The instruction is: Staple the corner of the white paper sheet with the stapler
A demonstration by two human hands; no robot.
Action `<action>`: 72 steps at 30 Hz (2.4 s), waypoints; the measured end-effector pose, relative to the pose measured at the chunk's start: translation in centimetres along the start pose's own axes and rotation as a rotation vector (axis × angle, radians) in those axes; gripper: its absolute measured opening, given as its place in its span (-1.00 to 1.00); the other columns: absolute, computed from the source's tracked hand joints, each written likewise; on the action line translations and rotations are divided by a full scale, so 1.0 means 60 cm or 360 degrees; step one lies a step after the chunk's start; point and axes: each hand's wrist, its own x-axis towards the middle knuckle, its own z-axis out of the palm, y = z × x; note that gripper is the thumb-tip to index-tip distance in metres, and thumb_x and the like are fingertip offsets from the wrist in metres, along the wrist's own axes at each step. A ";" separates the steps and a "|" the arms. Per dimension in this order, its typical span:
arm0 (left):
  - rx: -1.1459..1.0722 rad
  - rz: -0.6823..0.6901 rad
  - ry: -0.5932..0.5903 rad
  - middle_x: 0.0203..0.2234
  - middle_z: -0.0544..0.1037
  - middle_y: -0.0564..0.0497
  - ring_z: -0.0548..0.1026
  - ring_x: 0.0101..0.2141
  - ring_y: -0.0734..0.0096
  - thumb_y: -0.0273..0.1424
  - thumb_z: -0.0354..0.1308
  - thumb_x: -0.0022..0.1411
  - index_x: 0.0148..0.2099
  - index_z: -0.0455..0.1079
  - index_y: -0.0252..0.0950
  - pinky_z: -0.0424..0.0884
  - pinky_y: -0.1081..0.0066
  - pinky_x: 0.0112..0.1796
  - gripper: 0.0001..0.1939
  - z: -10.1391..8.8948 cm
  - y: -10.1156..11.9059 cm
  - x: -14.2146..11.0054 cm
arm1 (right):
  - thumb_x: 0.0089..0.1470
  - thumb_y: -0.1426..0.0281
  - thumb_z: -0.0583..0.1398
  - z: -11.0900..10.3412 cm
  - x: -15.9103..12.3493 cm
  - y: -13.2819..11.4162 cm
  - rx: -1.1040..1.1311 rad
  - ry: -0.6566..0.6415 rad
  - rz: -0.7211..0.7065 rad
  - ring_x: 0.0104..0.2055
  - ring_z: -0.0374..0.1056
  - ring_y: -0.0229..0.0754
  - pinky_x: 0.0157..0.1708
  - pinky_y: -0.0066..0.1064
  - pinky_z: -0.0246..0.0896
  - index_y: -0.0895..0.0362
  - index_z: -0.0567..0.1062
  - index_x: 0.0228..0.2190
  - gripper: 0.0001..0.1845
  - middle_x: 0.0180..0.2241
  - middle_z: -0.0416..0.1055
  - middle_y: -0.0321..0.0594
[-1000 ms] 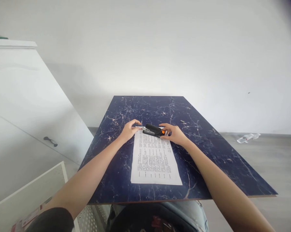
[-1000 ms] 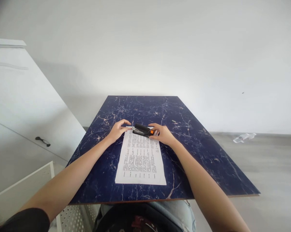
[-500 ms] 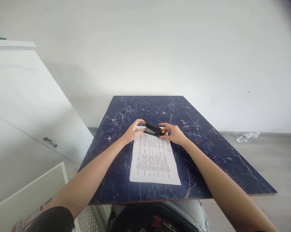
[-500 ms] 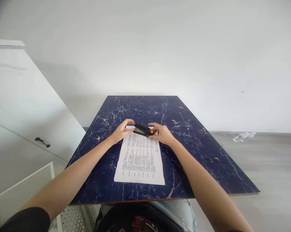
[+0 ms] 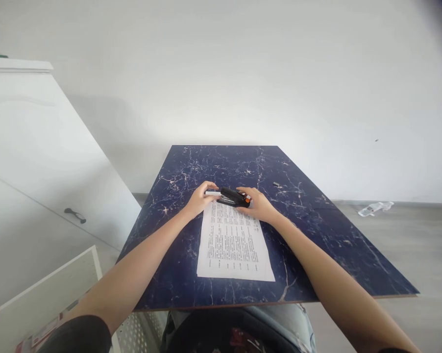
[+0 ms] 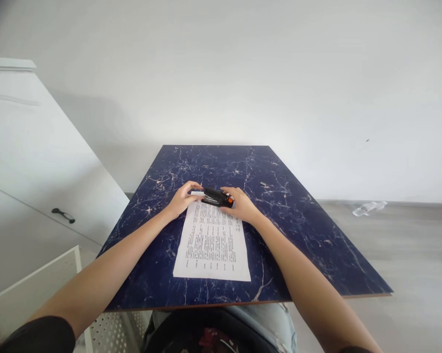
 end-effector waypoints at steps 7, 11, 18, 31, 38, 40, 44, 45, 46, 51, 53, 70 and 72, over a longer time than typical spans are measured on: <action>0.0095 0.0079 0.0017 -0.06 0.55 -0.07 0.61 -0.04 0.20 -0.45 0.20 0.26 -0.03 0.39 -0.25 0.53 0.13 0.05 -0.77 0.002 -0.006 0.000 | 0.20 0.27 0.30 0.033 0.008 -0.025 -0.0007 0.0177 0.0002 0.11 0.45 0.09 0.05 -0.01 0.43 0.01 0.41 0.22 -0.43 0.08 0.52 -0.05; 0.0309 0.0122 0.0013 -0.08 0.61 -0.07 0.62 -0.05 0.21 -0.54 0.11 0.28 0.03 0.41 -0.25 0.53 0.16 0.03 -0.71 0.002 -0.001 -0.001 | 0.20 0.36 0.26 0.031 0.005 -0.028 -0.0005 0.0238 -0.0001 0.00 0.51 0.02 -0.02 -0.09 0.48 0.00 0.51 0.11 -0.57 0.01 0.57 -0.12; 0.1050 0.0386 -0.0159 0.14 0.54 -0.14 0.45 0.19 0.10 -0.50 0.10 0.35 0.11 0.49 -0.27 0.31 -0.02 0.27 -0.67 0.010 -0.004 -0.011 | 0.05 0.33 0.33 -0.028 0.000 -0.009 0.0219 0.0549 0.0286 -0.07 0.55 0.04 -0.02 -0.05 0.49 0.06 0.59 -0.04 -0.61 -0.10 0.62 -0.09; 0.1052 0.0378 -0.0240 0.16 0.51 -0.17 0.43 0.18 0.03 -0.43 0.11 0.36 0.00 0.56 -0.24 0.27 -0.10 0.28 -0.74 0.009 -0.023 -0.007 | 0.01 0.31 0.37 -0.105 -0.028 0.032 0.0218 0.0196 0.0438 -0.04 0.53 0.09 0.05 0.09 0.44 0.08 0.60 -0.03 -0.56 -0.08 0.60 -0.06; 0.0922 0.0323 -0.0106 0.05 0.53 -0.10 0.43 0.14 0.11 -0.57 -0.02 0.31 0.03 0.46 -0.21 0.28 0.00 0.26 -0.65 0.009 -0.013 -0.007 | 0.03 0.40 0.36 -0.027 -0.006 -0.081 0.0397 -0.0193 -0.0031 -0.07 0.51 -0.04 -0.15 -0.24 0.48 0.08 0.59 -0.12 -0.69 -0.11 0.59 -0.14; 0.0914 0.0297 -0.0071 0.03 0.52 -0.11 0.45 0.11 0.10 -0.59 -0.04 0.30 0.03 0.45 -0.23 0.31 0.01 0.22 -0.64 0.007 -0.007 -0.007 | 0.04 0.40 0.35 -0.023 -0.006 -0.088 0.0376 -0.0258 -0.0054 -0.11 0.51 -0.08 -0.14 -0.25 0.46 0.07 0.59 -0.13 -0.71 -0.13 0.59 -0.16; 0.0892 0.0302 -0.0019 -0.02 0.50 -0.11 0.45 0.08 0.13 -0.62 -0.05 0.29 -0.03 0.43 -0.24 0.33 0.06 0.20 -0.67 0.005 0.000 -0.007 | 0.07 0.35 0.35 -0.047 -0.018 -0.068 0.0345 -0.0349 0.0004 -0.15 0.50 -0.09 -0.17 -0.25 0.46 0.07 0.61 -0.14 -0.73 -0.14 0.58 -0.16; 0.0894 0.0302 -0.0006 -0.03 0.49 -0.11 0.45 0.08 0.14 -0.62 -0.04 0.28 -0.04 0.42 -0.24 0.33 0.07 0.20 -0.68 0.005 0.000 -0.007 | 0.07 0.33 0.35 -0.056 -0.024 -0.057 0.0313 -0.0349 0.0016 -0.14 0.50 -0.08 -0.16 -0.23 0.46 0.06 0.61 -0.13 -0.73 -0.13 0.58 -0.15; 0.0898 0.0301 0.0004 -0.03 0.49 -0.10 0.45 0.08 0.15 -0.62 -0.03 0.28 -0.04 0.42 -0.24 0.33 0.07 0.20 -0.69 0.005 0.000 -0.007 | 0.09 0.31 0.35 -0.067 -0.032 -0.046 0.0277 -0.0334 0.0033 -0.14 0.50 -0.07 -0.15 -0.21 0.46 0.06 0.62 -0.12 -0.72 -0.12 0.58 -0.14; 0.0918 0.0265 0.0008 0.00 0.46 -0.10 0.46 0.07 0.15 -0.58 0.02 0.32 -0.02 0.41 -0.22 0.32 0.07 0.20 -0.74 0.005 -0.006 -0.007 | 0.10 0.15 0.34 -0.134 -0.101 0.038 0.0174 -0.0171 0.0273 -0.08 0.52 0.03 -0.14 -0.14 0.46 0.05 0.62 -0.07 -0.62 -0.08 0.59 -0.09; 0.0913 0.0242 0.0001 0.00 0.45 -0.10 0.47 0.06 0.15 -0.55 0.03 0.33 -0.03 0.42 -0.22 0.34 0.07 0.18 -0.76 0.004 -0.007 -0.007 | 0.10 0.06 0.34 -0.166 -0.138 0.078 0.0092 -0.0081 0.0395 -0.08 0.52 0.09 -0.17 -0.12 0.46 0.04 0.62 -0.07 -0.56 -0.08 0.59 -0.06; 0.0538 0.0145 0.0063 -0.23 0.54 -0.03 0.49 -0.14 0.25 -0.17 -0.03 0.49 -0.24 0.47 -0.23 0.37 0.25 0.00 -0.64 -0.003 0.004 0.003 | 0.15 -0.09 0.27 -0.229 -0.181 0.071 0.0218 0.0484 0.0423 0.12 0.44 0.16 0.16 0.06 0.33 0.01 0.64 -0.16 -0.53 0.02 0.56 -0.01; 0.0289 0.0055 0.0049 -0.34 0.53 0.00 0.47 -0.26 0.30 -0.11 -0.03 0.48 -0.31 0.43 -0.24 0.39 0.31 -0.12 -0.59 -0.008 0.002 0.006 | 0.26 -0.03 0.17 -0.203 -0.148 0.010 0.0204 0.0639 0.0426 -0.03 0.49 0.07 0.05 0.02 0.40 -0.02 0.63 -0.29 -0.60 -0.15 0.60 -0.07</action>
